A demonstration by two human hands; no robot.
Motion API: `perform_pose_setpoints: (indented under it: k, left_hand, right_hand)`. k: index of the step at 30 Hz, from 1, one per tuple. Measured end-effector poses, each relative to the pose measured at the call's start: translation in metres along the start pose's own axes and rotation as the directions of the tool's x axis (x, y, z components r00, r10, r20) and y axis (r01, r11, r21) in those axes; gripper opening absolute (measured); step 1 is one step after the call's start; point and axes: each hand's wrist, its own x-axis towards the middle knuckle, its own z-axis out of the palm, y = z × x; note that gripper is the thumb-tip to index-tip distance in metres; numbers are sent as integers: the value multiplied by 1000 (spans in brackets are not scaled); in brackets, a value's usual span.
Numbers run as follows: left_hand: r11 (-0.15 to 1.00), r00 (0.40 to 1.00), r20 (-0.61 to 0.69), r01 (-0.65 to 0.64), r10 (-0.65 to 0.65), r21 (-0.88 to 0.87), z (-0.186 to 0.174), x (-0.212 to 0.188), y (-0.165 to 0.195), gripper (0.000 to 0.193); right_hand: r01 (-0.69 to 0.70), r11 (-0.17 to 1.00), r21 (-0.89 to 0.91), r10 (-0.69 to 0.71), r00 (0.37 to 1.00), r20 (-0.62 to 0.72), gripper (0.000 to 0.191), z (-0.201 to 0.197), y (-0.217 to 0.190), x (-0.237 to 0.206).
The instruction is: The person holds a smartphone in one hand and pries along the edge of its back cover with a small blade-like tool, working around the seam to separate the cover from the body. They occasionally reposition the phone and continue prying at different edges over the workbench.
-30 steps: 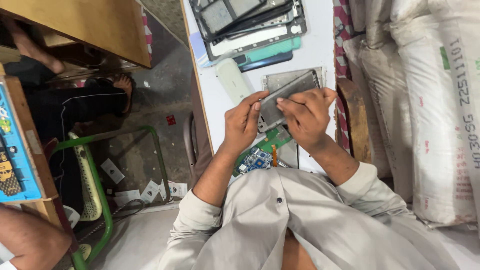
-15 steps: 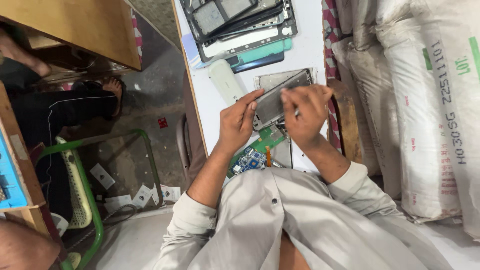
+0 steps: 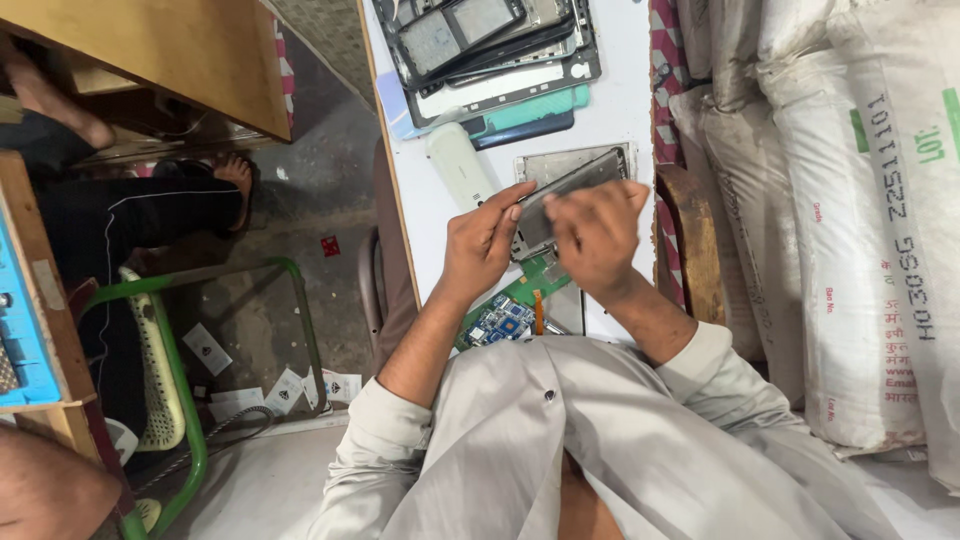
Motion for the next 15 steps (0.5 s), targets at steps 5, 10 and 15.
perform_pose_setpoints:
  k: [5,10,15]
  left_hand:
    - [997,999,0,51,-51,59,0,-4,3,26]
    - [998,997,-29,-67,68,21,-2,-1,8,23]
    - [993,995,-37,-94,97,70,-3,2,3,23]
  right_hand:
    - [60,998,3,-60,997,50,19,-3,-3,-3]
    - [-4,1000,23,4,1000,28,21,-6,-2,4]
    - [36,999,10,-37,993,111,26,-2,1,4]
